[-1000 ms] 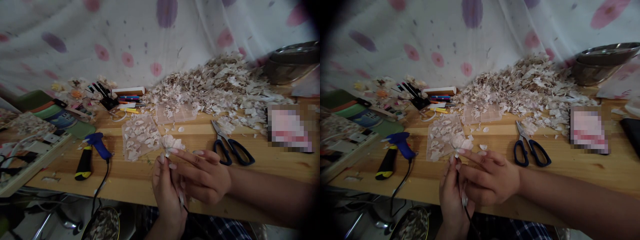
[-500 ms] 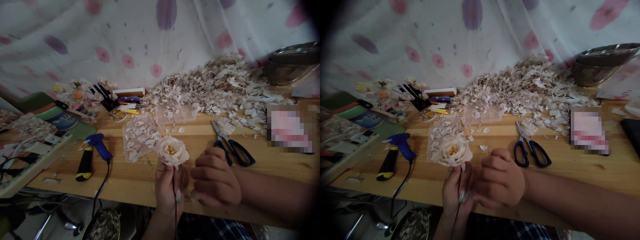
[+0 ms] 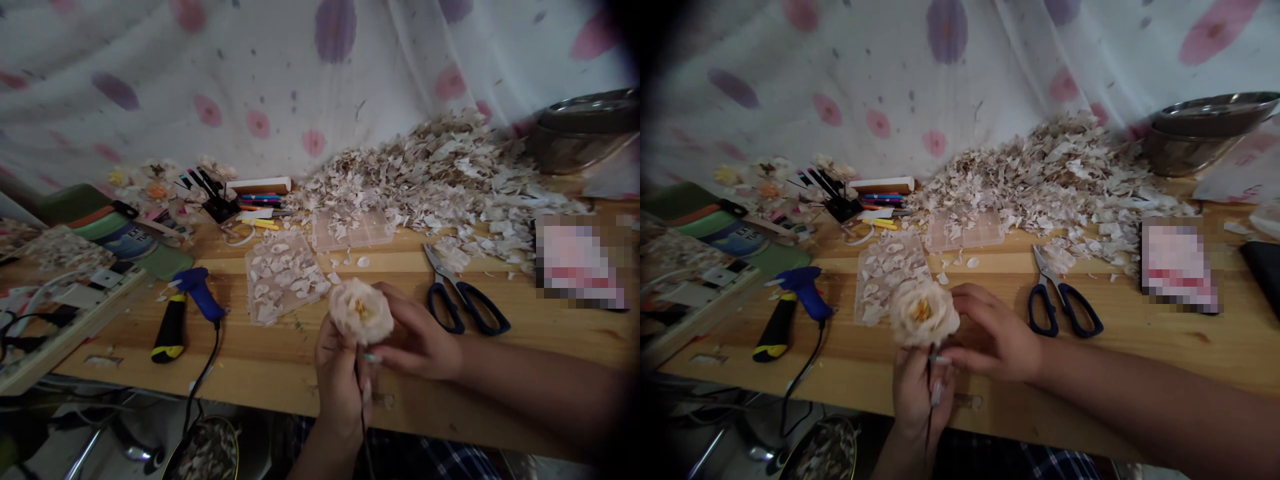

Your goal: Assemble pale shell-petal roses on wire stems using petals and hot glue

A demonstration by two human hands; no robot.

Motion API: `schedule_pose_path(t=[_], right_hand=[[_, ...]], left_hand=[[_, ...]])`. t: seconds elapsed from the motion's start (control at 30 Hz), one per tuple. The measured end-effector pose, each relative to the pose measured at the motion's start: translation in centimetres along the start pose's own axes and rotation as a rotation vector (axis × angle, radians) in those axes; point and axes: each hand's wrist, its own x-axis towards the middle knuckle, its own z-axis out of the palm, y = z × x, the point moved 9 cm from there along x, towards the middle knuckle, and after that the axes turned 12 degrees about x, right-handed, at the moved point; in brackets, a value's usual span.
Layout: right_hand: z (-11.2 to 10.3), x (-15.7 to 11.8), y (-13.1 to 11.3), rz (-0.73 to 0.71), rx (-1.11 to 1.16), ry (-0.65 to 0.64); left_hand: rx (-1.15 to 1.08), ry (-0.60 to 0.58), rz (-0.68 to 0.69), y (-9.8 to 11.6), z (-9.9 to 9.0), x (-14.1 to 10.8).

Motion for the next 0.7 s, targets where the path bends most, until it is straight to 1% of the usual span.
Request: schedule_pose_path(t=[0.07, 0.1, 0.17, 0.2, 0.23, 0.37, 0.4, 0.47, 0.53, 0.7], right_hand=[[-0.6, -0.2, 1.4, 0.115, -0.088, 0.063], [-0.7, -0.3, 2.1, 0.175, -0.135, 0.075], [-0.7, -0.4, 3.0, 0.239, -0.227, 0.048], [-0.5, -0.4, 2.9, 0.217, -0.27, 0.024], [-0.3, -0.2, 2.3, 0.152, -0.305, 0.002], [1.0, -0.5, -1.9, -0.274, -0.403, -0.095], [1.4, -0.8, -2.6, -0.347, -0.433, -0.13], [2.2, -1.1, -3.0, -0.402, -0.489, -0.193], [2.7, -1.3, -2.9, -0.401, -0.513, -0.229], [3.1, -1.3, -2.8, -0.413, -0.517, -0.225]], left_hand=[[0.072, 0.049, 0.042, 0.7, -0.3, 0.5], [0.105, 0.08, 0.06, 0.9, -0.5, 0.7], [0.15, 0.128, 0.085, 1.2, -1.0, 1.1], [0.163, 0.145, 0.09, 1.3, -1.2, 1.2], [0.173, 0.163, 0.095, 1.3, -1.4, 1.2], [0.193, 0.217, 0.071, 1.0, -2.0, 1.1], [0.177, 0.225, 0.065, 1.0, -2.0, 1.1], [0.136, 0.238, 0.061, 1.0, -1.9, 0.9], [0.101, 0.253, 0.057, 1.1, -1.9, 0.8], [0.047, 0.234, 0.042, 0.7, -2.0, 0.7]])
